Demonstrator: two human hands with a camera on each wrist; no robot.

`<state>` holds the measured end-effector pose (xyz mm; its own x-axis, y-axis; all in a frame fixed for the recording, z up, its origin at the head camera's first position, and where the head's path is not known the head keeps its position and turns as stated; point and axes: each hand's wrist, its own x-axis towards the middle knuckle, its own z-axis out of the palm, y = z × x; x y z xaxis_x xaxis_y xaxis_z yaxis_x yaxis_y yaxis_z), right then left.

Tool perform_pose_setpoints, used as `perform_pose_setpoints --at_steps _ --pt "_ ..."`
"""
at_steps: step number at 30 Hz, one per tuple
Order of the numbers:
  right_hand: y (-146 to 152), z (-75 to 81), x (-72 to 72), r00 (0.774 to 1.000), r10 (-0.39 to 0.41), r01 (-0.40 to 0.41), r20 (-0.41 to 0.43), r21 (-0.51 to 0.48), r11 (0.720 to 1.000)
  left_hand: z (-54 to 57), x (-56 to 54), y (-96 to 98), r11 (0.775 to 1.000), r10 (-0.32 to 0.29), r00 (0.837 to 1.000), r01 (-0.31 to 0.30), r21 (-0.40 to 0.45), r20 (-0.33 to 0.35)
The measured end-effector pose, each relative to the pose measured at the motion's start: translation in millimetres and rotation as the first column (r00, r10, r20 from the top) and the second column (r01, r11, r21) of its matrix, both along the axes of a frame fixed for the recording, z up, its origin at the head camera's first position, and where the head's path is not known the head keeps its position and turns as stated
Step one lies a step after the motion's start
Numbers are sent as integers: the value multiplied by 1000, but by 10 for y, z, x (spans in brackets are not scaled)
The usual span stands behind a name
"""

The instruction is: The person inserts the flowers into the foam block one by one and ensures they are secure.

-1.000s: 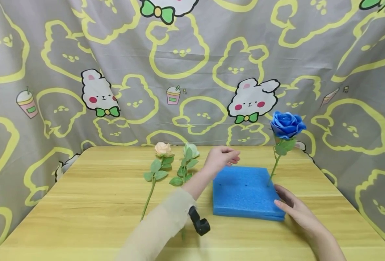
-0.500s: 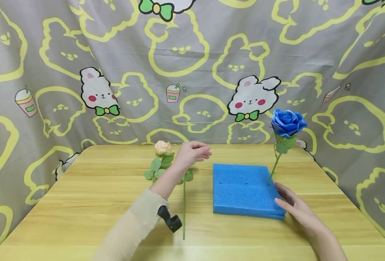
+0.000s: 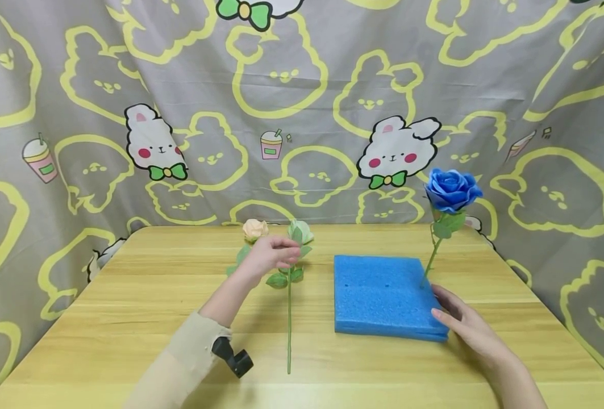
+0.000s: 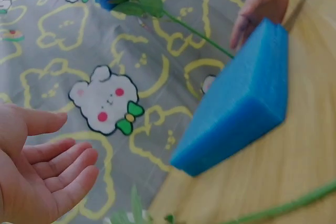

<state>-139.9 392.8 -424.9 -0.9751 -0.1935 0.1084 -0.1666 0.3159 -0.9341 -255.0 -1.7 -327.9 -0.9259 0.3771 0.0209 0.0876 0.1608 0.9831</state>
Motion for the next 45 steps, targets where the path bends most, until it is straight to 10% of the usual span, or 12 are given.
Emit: perform_pose_setpoints --at_steps 21,45 --pt "8 -11 1 1000 11 -11 12 0 1000 -676 37 -269 996 91 980 -88 -25 176" --pt "17 -1 3 1000 2 -2 22 2 1000 -765 91 -160 991 105 973 -85 -103 204"
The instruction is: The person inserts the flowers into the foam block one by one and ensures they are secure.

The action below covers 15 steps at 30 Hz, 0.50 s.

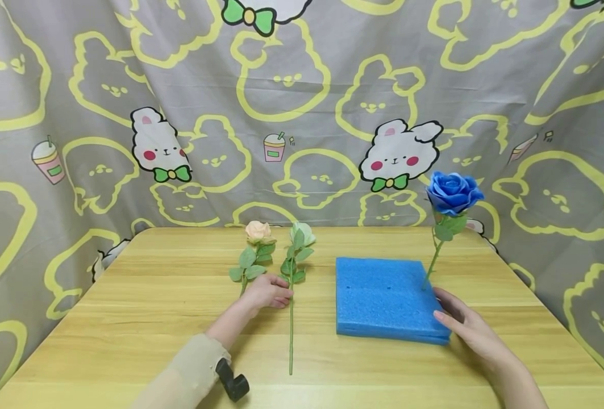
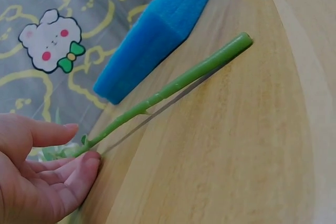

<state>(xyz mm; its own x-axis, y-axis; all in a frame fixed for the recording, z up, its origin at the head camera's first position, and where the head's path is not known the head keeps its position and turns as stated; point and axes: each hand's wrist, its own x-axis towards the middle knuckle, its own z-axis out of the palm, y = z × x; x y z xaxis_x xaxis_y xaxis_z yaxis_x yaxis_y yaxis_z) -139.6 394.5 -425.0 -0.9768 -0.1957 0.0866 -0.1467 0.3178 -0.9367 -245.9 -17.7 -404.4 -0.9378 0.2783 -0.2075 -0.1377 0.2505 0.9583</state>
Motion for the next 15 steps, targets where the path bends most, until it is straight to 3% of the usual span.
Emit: perform_pose_setpoints --at_steps 15 --pt "3 -5 2 1000 6 -6 -15 1 1000 -12 23 160 987 60 997 -65 -146 -41"
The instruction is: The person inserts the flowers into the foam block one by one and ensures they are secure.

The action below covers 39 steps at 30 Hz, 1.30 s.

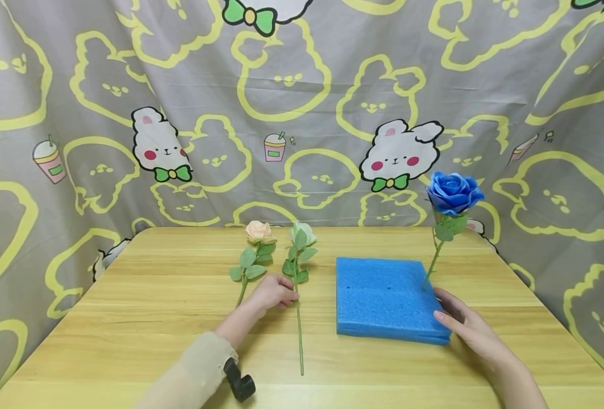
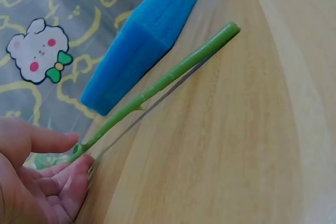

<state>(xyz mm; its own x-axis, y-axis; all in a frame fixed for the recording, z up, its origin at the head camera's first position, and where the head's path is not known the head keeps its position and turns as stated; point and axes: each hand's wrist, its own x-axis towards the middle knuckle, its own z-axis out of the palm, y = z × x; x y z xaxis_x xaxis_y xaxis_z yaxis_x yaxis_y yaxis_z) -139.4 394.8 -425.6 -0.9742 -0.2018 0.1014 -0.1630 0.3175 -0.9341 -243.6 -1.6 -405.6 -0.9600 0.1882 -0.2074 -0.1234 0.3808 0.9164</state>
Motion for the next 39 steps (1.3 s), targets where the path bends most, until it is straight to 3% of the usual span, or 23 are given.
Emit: perform_pose_setpoints --at_steps 10,18,26,33,39 --pt "14 9 -6 1000 -2 2 15 19 1000 -14 3 109 993 38 997 -45 -108 -70" --pt "19 19 -4 1000 -6 5 17 37 999 -9 4 138 975 48 996 -64 -212 -81" --pt "28 19 -8 1000 -11 9 22 56 998 -35 -17 91 997 77 997 -77 13 16" --pt "17 16 -2 1000 -10 9 17 36 999 -22 -43 50 975 42 988 -73 209 150" --pt "2 14 4 1000 -10 10 2 27 1000 17 -61 23 966 18 990 -53 254 137"
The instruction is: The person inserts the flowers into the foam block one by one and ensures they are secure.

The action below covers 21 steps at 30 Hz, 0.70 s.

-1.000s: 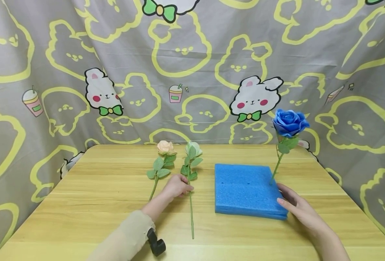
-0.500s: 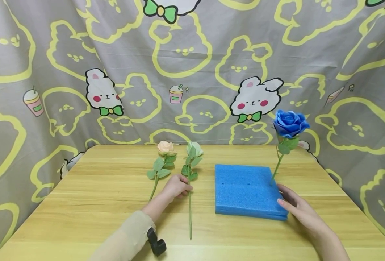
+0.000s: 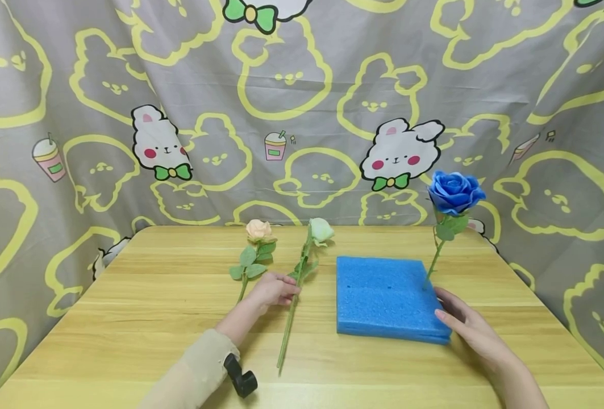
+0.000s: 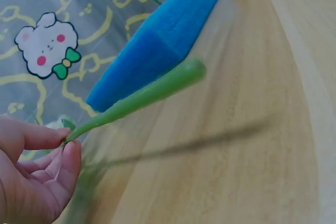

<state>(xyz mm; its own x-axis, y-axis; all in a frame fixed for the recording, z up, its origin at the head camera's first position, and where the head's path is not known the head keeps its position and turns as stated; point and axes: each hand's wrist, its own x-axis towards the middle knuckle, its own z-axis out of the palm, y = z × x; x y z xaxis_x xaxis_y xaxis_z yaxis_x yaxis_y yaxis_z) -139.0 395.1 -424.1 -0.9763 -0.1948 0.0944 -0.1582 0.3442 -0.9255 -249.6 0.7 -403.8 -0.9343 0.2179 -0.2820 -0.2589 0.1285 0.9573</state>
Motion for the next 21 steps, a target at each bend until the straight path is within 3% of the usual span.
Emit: perform_pose_setpoints --at_steps 6,15,21 --pt "0 -3 -1 1000 -2 2 14 -6 1000 130 9 -32 999 -14 999 16 30 -53" --pt "5 19 -1 1000 -5 4 26 14 1000 334 -79 1 998 12 991 -4 60 -135" --pt "4 27 1 1000 -4 3 25 27 1000 468 -74 21 999 -22 985 29 37 -169"
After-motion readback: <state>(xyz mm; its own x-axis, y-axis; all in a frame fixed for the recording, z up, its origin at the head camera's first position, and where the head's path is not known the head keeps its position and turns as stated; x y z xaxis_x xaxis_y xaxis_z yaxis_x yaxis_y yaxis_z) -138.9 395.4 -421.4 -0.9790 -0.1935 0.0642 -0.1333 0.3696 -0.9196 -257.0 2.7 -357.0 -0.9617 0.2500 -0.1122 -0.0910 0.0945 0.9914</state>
